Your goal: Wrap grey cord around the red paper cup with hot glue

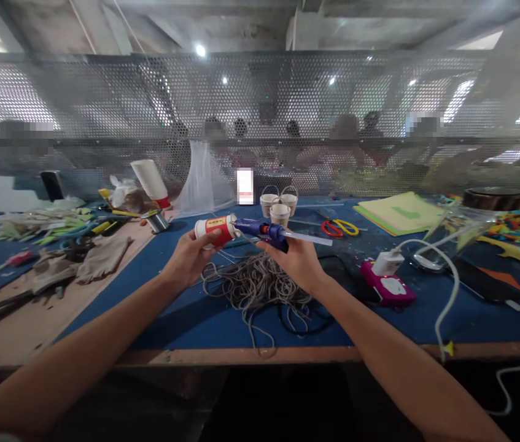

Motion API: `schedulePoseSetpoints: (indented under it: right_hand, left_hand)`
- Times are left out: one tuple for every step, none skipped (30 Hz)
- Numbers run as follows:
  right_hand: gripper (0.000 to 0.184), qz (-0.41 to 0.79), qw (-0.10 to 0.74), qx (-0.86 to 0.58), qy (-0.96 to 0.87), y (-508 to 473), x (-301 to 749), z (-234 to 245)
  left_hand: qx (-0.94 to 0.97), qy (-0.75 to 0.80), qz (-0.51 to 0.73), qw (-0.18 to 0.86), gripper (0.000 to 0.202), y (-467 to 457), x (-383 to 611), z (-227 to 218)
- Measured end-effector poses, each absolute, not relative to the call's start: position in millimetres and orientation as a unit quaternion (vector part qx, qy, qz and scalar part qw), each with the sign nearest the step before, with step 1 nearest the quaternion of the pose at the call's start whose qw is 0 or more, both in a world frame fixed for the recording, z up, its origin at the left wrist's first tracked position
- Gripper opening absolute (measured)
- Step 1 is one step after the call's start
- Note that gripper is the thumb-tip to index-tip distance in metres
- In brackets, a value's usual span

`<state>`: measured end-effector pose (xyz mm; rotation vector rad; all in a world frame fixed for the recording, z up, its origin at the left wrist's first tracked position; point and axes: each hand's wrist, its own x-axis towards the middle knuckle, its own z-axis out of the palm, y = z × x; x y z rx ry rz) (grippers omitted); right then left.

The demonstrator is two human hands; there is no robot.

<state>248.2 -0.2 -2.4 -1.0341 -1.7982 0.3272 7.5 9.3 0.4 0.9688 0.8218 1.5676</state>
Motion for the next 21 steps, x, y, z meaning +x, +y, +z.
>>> schedulePoseSetpoints:
  right_hand:
    - [0.039,0.115,0.495,-0.423,-0.750,1.1,248.8,-4.3]
    - [0.040,0.096,0.490,-0.420,-0.758,2.1,249.4,-5.7]
    - [0.041,0.079,0.484,-0.420,-0.764,3.0,250.1,-6.8]
    - [0.042,0.065,0.476,-0.422,-0.769,3.5,250.7,-7.5]
    - [0.043,0.050,0.467,-0.426,-0.773,3.7,251.2,-8.0]
    - [0.044,0.036,0.460,-0.429,-0.777,3.8,251.5,-8.3]
    - [0.045,0.023,0.453,-0.432,-0.779,3.8,251.8,-8.6]
    - [0.045,0.011,0.448,-0.433,-0.782,3.6,252.0,-8.8]
    - [0.045,-0.001,0.444,-0.433,-0.784,3.5,252.1,-9.0]
    - [0.045,-0.011,0.441,-0.431,-0.787,3.5,252.3,-9.3]
    - [0.045,-0.021,0.438,-0.431,-0.788,3.5,252.4,-9.7]
    - [0.045,-0.030,0.436,-0.431,-0.789,3.6,252.6,-10.0]
    - [0.046,-0.038,0.434,-0.431,-0.790,3.7,252.8,-10.4]
    - [0.047,-0.045,0.433,-0.431,-0.791,3.9,253.0,-10.6]
    - [0.048,-0.049,0.431,-0.430,-0.792,4.1,253.3,-10.8]
    - [0.049,-0.051,0.428,-0.431,-0.793,4.2,253.5,-10.9]
    - [0.049,-0.052,0.426,-0.431,-0.794,4.3,253.7,-10.9]
    - [0.049,-0.053,0.424,-0.431,-0.795,4.3,253.9,-10.8]
    - [0.048,-0.053,0.422,-0.432,-0.795,4.2,254.1,-10.7]
    - [0.048,-0.053,0.421,-0.434,-0.795,4.1,254.2,-10.6]
    - [0.047,-0.054,0.419,-0.437,-0.794,3.9,254.3,-10.4]
  left_hand:
    - [0.406,0.344,0.658,0.533,0.035,8.7,7.9,1.0]
    - [0.405,0.344,0.659,0.532,0.035,8.2,8.2,1.6]
    - [0.406,0.345,0.659,0.531,0.035,7.8,8.3,1.9]
    - [0.406,0.346,0.659,0.530,0.036,7.5,8.3,2.1]
    - [0.408,0.347,0.659,0.528,0.036,7.3,8.1,2.2]
    - [0.409,0.348,0.660,0.526,0.036,7.1,8.0,2.2]
    - [0.410,0.349,0.660,0.524,0.036,7.0,7.8,2.2]
    - [0.411,0.349,0.660,0.523,0.036,6.9,7.6,2.2]
    - [0.413,0.348,0.660,0.521,0.036,6.9,7.5,2.2]
    - [0.414,0.348,0.661,0.520,0.036,6.9,7.3,2.1]
    - [0.415,0.348,0.662,0.518,0.036,7.0,7.2,2.0]
    - [0.416,0.348,0.663,0.516,0.036,7.2,7.0,1.7]
    - [0.416,0.348,0.664,0.515,0.036,7.5,6.8,1.3]
    - [0.417,0.348,0.664,0.514,0.036,7.8,6.6,0.9]
    - [0.418,0.349,0.663,0.513,0.036,8.1,6.3,0.5]
    - [0.420,0.349,0.662,0.513,0.036,8.4,6.2,0.1]
    - [0.422,0.349,0.662,0.512,0.036,8.6,6.1,-0.1]
    - [0.422,0.350,0.662,0.511,0.036,8.6,6.0,-0.2]
    - [0.422,0.351,0.662,0.510,0.037,8.5,6.1,-0.1]
    - [0.420,0.352,0.663,0.510,0.037,8.4,6.2,0.1]
    - [0.419,0.353,0.664,0.509,0.037,8.2,6.4,0.4]
